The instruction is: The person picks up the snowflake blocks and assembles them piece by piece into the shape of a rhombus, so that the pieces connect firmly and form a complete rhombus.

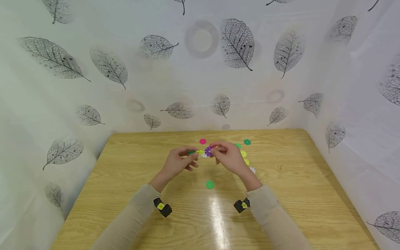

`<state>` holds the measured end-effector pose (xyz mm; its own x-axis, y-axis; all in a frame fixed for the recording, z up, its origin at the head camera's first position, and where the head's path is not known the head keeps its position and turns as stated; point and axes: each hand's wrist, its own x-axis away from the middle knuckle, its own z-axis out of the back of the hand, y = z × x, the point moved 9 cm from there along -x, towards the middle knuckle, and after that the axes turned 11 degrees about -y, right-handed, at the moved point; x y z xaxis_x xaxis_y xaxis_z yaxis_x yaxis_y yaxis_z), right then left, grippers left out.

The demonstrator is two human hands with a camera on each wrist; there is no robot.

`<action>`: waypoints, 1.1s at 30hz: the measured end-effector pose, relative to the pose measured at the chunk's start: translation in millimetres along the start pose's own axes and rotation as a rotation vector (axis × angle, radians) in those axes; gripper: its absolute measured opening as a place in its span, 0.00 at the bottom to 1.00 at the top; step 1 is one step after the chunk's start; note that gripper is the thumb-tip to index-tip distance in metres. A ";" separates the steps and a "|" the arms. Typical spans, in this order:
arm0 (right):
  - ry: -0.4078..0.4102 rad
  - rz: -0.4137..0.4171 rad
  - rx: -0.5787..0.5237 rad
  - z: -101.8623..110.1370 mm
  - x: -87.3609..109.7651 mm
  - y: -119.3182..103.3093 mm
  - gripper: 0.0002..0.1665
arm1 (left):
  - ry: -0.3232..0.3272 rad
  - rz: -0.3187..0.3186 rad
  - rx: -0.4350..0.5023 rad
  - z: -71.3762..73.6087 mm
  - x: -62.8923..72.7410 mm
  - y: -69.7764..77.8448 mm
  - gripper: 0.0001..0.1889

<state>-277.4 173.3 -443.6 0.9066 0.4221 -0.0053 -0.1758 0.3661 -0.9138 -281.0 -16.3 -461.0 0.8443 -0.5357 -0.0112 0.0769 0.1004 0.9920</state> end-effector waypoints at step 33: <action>0.036 0.041 -0.089 -15.7 -4.4 -9.3 0.14 | 0.009 0.015 0.166 -5.0 2.8 -0.2 0.15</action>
<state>-273.7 155.0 -441.5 0.9127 0.4047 -0.0562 -0.1794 0.2733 -0.9450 -276.0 -13.7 -461.9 0.8492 -0.5280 0.0032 -0.0235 -0.0317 0.9992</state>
